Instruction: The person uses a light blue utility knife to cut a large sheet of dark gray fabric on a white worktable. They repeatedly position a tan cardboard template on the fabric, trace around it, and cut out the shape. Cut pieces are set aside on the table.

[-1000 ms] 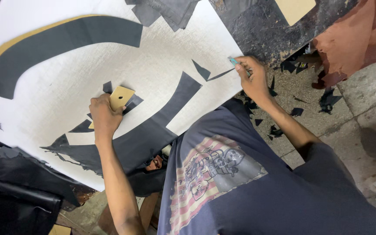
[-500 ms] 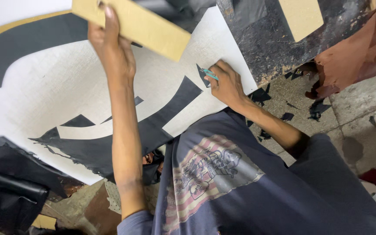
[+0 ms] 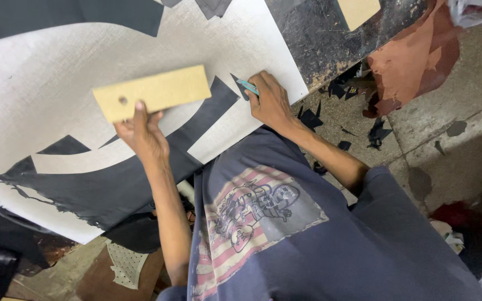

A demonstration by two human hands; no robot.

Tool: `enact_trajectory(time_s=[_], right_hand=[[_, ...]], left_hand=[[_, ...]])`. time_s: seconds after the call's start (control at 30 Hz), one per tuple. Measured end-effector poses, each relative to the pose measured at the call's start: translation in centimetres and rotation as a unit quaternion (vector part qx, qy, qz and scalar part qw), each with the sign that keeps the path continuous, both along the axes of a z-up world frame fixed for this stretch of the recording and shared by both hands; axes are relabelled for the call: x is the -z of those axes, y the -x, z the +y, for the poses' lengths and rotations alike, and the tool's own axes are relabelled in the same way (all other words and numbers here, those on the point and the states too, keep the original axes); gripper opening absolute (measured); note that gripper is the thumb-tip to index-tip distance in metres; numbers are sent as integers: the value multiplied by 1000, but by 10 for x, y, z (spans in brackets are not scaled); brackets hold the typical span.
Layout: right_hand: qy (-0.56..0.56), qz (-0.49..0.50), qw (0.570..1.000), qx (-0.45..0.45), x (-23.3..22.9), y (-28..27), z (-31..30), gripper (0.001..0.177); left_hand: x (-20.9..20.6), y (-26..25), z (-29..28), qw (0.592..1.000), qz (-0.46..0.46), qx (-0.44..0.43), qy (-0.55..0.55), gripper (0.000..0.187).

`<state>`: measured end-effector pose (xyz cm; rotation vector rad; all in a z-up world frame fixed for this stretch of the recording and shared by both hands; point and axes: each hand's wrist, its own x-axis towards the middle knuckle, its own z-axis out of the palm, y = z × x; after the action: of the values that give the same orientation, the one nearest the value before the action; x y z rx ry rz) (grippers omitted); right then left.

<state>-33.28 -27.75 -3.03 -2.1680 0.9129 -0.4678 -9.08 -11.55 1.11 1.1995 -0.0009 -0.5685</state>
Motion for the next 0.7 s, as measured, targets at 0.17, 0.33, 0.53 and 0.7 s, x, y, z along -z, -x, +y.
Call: enact_trajectory(time_s=[0.17,0.33,0.53,0.7], right_hand=[[-35,121,990,-56,-10,5,7,10],[-84,453,870,-176,-47,32,-6,13],[-238,147,944,-174,-36,42,32,26],[-324,21,941,-97,4,9,59,16]], left_hand=[[38,59,112,994,51,-90,-19,35],[66,111,152,985,155,-71,10,22],[73,131,146,971,232,-1,51,23],[66,122,127,971,230,37,42,23]])
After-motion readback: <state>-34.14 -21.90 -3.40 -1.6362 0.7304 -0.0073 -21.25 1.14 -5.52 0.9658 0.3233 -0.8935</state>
